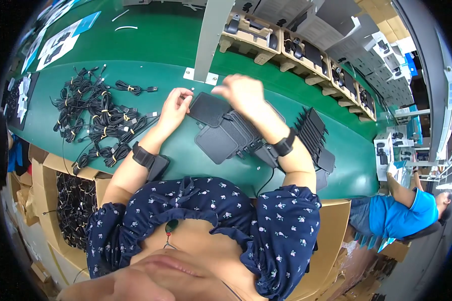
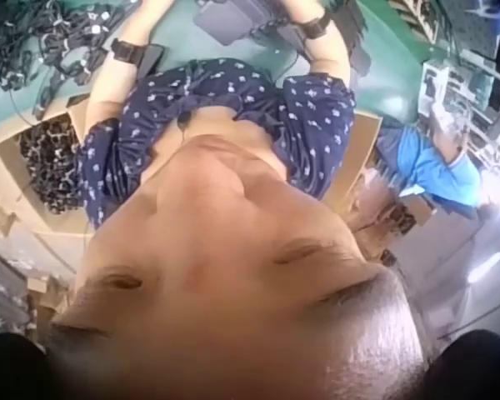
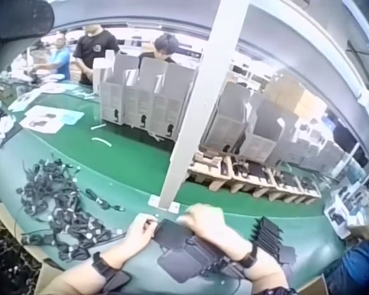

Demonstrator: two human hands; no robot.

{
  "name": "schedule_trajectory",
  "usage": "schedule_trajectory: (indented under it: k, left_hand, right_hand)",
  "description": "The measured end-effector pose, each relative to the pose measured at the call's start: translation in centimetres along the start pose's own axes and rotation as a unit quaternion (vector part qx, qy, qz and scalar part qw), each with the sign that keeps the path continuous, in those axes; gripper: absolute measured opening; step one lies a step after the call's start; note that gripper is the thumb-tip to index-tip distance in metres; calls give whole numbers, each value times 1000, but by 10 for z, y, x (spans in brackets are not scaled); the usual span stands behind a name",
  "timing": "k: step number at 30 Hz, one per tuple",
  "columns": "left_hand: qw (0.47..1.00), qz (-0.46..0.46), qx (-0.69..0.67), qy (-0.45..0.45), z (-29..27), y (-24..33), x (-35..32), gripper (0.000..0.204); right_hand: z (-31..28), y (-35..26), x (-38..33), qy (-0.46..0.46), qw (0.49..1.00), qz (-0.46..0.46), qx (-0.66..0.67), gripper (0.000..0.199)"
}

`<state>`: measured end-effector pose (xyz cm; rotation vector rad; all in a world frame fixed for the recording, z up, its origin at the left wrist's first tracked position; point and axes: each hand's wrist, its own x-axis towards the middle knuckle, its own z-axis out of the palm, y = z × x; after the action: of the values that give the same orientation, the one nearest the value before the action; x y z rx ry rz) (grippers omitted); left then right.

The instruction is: The person picks up a cable and a base plate, assembles them, and places the unit into a tray. They then fold a cardboard box, insert the assembly, and close the box before picking up another base plate.

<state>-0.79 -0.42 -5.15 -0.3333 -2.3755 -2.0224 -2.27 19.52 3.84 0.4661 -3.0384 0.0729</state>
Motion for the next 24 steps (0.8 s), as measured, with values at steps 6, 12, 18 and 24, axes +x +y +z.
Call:
schedule_trajectory:
  k: [6, 12, 18, 24]
  left_hand:
    - [995, 65, 79, 8, 5, -17, 9, 12]
    - [983, -96, -122, -101, -2, 8, 2, 36]
    - [907, -169, -330, -202, 7, 24, -8, 42]
    - [930, -80, -311, -176, -1, 7, -4, 33]
  right_hand:
    - [52, -10, -5, -10, 996, -71, 55, 49]
    - [11, -26, -12, 160, 972, -16, 172, 25]
    - [-1, -55, -45, 71, 967, -212, 119, 39]
    - [-7, -31, -37, 109, 979, -17, 174, 40]
